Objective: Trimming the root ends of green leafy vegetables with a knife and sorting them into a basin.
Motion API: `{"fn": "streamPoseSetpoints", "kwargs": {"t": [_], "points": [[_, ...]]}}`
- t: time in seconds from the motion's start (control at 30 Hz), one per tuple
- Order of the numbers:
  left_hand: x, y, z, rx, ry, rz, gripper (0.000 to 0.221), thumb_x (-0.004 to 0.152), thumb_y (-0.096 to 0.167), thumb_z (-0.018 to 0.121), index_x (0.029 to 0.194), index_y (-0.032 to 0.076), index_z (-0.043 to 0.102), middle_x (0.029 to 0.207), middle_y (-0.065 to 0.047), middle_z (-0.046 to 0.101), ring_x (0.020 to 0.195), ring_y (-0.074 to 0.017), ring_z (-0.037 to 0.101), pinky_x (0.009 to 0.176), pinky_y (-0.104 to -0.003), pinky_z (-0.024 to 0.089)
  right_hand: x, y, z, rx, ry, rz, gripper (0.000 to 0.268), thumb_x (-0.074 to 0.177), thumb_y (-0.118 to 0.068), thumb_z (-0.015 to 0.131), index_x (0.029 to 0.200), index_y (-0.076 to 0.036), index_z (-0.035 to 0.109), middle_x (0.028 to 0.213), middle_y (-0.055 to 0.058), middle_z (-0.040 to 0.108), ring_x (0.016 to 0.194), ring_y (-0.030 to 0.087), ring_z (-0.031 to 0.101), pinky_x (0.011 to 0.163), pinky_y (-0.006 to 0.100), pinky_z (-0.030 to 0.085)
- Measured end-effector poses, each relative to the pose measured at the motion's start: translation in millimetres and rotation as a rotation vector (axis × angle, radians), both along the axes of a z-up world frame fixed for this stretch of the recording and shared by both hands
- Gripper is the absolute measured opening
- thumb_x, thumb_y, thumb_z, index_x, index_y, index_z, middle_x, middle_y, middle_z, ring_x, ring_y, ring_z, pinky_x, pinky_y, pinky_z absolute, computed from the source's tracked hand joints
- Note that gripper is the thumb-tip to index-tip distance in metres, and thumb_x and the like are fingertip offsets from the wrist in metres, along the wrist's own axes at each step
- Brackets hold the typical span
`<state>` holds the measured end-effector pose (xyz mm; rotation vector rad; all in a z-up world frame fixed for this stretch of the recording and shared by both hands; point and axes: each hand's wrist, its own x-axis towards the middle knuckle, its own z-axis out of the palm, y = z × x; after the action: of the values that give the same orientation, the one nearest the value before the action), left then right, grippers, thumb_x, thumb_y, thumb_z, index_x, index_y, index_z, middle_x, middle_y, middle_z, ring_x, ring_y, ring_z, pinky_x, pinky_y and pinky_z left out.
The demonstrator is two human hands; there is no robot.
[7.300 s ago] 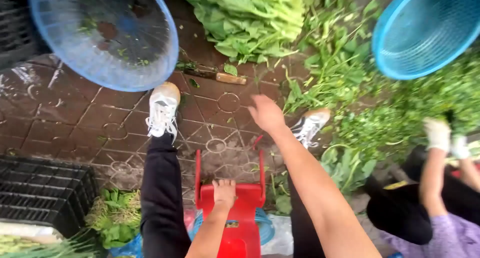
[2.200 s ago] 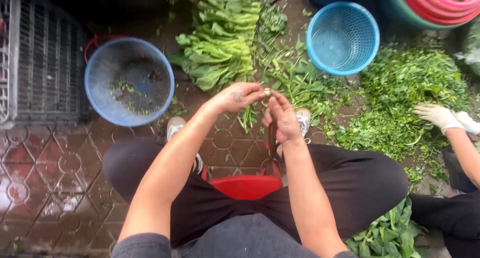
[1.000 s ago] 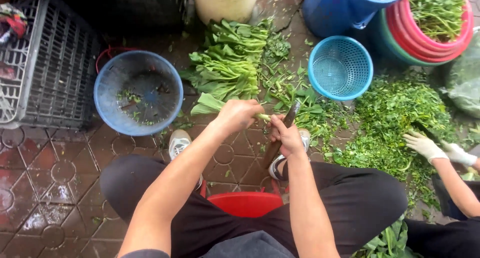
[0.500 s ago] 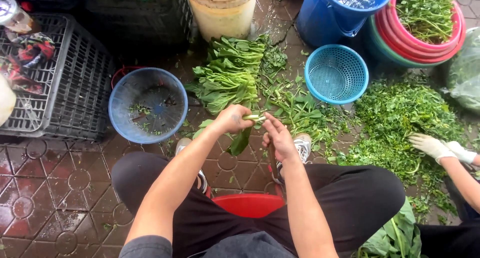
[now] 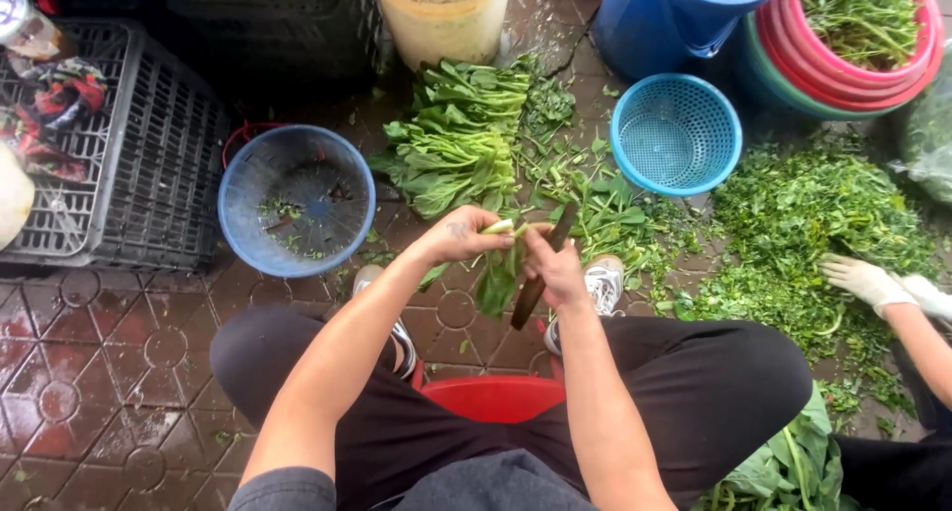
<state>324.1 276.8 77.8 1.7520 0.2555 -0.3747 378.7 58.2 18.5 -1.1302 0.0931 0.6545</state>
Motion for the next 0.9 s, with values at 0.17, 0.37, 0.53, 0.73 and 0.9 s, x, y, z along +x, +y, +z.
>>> {"fn": "streamPoseSetpoints", "kwargs": {"t": [0.17,0.37,0.53,0.73,0.9], "points": [[-6.1,4.7,-15.6,-0.061,-0.005,0.222,0.017,0.088,0.028,0.091,0.097,0.014,0.087,0.063,-0.001,0.07,0.052,-0.0095,0.06,0.049,-0.024,0.05,31.3,-31.0,-35.1,-0.321,-0.011,-0.298,0.043,0.107,-0.024,0.079,0.141,-0.014,0.054,0.107,0.004,0.066,0.047,0.007,0.051,0.042,0.027,0.044],[-12.5,-2.6,3.8,-0.309,-0.029,0.57,0.026,0.09,0.022,0.093,0.105,0.004,0.083,0.07,-0.006,0.07,0.045,-0.0074,0.059,0.039,-0.021,0.048,4.1,-6.1,3.5,-0.423,-0.265,-0.227,0.077,0.089,-0.014,0.095,0.151,-0.009,0.049,0.129,0.014,0.079,0.099,0.02,0.078,0.076,0.033,0.062],[-8.3,-19.1,-8.5,-0.485,-0.033,0.658,0.028,0.093,0.021,0.092,0.111,0.003,0.078,0.094,-0.013,0.08,0.048,-0.0081,0.068,0.041,-0.02,0.05,-30.5,44.5,43.7,-0.27,-0.51,-0.08,0.04,0.082,-0.013,0.101,0.116,-0.011,0.079,0.099,0.007,0.084,0.052,0.003,0.062,0.043,0.021,0.052],[-13.5,-6.6,19.5,-0.549,0.047,0.562,0.038,0.11,0.04,0.071,0.128,0.006,0.076,0.122,-0.011,0.08,0.059,-0.0053,0.068,0.05,-0.022,0.059,-21.3,30.4,51.6,-0.186,-0.191,-0.021,0.032,0.089,-0.006,0.095,0.116,-0.005,0.079,0.09,0.005,0.079,0.076,0.01,0.074,0.073,0.027,0.063],[-24.8,-10.7,20.2,-0.527,0.013,0.44,0.03,0.097,0.029,0.09,0.113,0.006,0.079,0.092,-0.007,0.079,0.057,-0.0053,0.067,0.049,-0.019,0.054,-17.7,20.2,37.0,-0.038,-0.036,0.172,0.018,0.1,-0.014,0.082,0.117,-0.009,0.076,0.064,-0.011,0.048,0.051,-0.002,0.04,0.046,0.013,0.034]]}}
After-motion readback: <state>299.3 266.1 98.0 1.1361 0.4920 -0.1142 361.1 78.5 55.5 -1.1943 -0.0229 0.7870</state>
